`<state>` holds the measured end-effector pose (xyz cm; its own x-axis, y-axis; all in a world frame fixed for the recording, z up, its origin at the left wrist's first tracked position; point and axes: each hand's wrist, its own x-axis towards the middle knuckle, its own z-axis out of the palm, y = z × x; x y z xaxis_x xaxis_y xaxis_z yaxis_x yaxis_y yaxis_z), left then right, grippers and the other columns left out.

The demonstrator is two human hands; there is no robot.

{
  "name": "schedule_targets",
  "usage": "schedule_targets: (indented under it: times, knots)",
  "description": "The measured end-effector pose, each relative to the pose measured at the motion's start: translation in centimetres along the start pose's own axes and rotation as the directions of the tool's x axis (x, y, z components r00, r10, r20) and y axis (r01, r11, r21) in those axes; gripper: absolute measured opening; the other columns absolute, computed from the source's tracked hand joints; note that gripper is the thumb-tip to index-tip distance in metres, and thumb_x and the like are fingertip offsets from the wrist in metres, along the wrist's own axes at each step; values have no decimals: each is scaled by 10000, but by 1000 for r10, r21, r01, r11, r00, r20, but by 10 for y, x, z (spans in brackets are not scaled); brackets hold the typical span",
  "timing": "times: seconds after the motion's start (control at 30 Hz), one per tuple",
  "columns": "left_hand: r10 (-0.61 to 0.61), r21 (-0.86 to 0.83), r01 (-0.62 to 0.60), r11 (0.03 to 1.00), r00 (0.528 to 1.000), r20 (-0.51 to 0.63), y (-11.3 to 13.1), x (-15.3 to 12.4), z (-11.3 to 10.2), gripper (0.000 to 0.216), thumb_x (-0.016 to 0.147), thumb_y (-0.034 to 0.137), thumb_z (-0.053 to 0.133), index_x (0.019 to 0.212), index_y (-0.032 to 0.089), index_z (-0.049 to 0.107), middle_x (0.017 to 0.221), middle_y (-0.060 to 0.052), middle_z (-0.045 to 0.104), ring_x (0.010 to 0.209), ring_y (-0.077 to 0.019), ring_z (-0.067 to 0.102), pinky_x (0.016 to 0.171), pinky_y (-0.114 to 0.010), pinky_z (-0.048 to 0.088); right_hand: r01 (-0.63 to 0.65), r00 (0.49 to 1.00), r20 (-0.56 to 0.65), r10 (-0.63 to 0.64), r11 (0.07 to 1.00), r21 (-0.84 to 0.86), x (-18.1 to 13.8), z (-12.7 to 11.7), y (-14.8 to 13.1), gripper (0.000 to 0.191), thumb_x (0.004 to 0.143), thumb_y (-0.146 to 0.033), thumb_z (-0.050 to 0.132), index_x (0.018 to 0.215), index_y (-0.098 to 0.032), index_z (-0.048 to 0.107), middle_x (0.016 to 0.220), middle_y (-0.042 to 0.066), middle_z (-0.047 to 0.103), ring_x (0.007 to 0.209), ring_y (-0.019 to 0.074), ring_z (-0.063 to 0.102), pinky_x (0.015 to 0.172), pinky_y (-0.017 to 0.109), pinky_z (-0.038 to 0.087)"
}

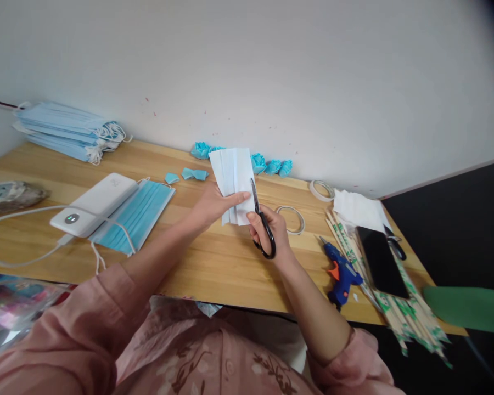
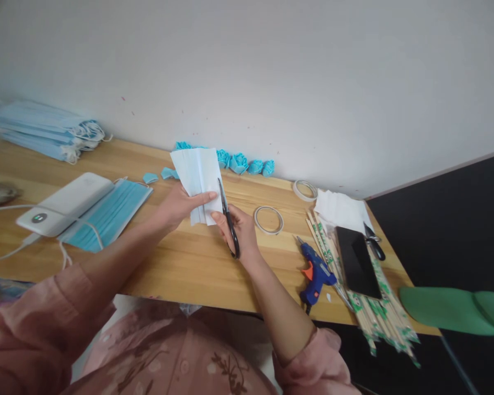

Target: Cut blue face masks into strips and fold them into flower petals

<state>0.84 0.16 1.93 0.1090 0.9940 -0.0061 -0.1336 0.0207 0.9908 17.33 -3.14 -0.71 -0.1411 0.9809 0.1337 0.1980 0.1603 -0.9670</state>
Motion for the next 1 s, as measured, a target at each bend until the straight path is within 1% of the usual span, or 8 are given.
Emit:
schedule_targets:
  times: [0.1,0.27,0.4,0.53,0.67,0.73,0.87,1.0]
  knots:
    - [13,10,-13,1000,1000,-2,-2,3,-3,374,689,398,821,958,164,711,1053,-123,760,1017,-323,706,852,-438,588,-9,1000,-1,9,1000,-6,0,-1,1,518,829,-696,649,690,-219,500,508,-65,466,380,70,401,384,225,302]
    - [34,-2,-35,999,996,-79,-7,13,-13,508,682,532,824,1001,151,718,1067,-121,759,1014,-323,702,820,-410,584,-2,1000,28,3,1000,-19,1,-1,2,520,829,-695,647,694,-215,499,533,-64,450,407,68,394,414,231,292]
    - [24,18,-22,1000,993,-113,-9,15,-17,500,654,491,853,960,121,712,986,-125,756,938,-307,708,784,-399,580,-22,997,69,25,998,-54,0,0,0,562,805,-753,624,705,-216,491,533,-64,431,432,75,392,436,241,271]
    - [39,21,-36,999,985,-168,-9,15,-16,485,647,458,853,962,120,706,988,-127,756,953,-311,701,787,-409,583,-19,990,137,25,999,-42,1,-1,-1,592,808,-806,564,774,-220,492,556,-60,448,463,94,416,473,254,312]
    - [50,23,-48,999,990,-132,-9,13,-13,487,654,458,845,984,129,702,1010,-126,758,977,-314,702,804,-408,585,41,983,182,-30,998,-52,2,-2,0,613,829,-830,502,813,-217,501,603,-47,462,524,112,434,527,273,332]
    - [49,18,-48,999,993,-105,-8,10,-10,448,662,431,830,976,139,703,1017,-122,760,973,-308,706,804,-401,586,60,985,168,-47,996,-73,3,-3,0,613,836,-828,495,800,-216,505,610,-40,469,541,119,444,547,280,337]
    - [23,36,-21,999,998,-59,-2,4,-4,345,668,380,801,911,156,702,969,-112,766,918,-294,711,760,-384,585,57,990,133,-44,994,-97,4,-4,0,616,830,-832,500,808,-217,521,615,-33,478,550,129,446,546,285,326]
    - [-4,55,7,998,998,-56,1,1,-1,313,661,361,797,880,157,705,968,-117,762,919,-296,710,746,-377,579,77,991,118,-66,992,-96,4,-5,0,603,835,-817,514,813,-216,532,622,-28,476,567,137,438,552,288,326]
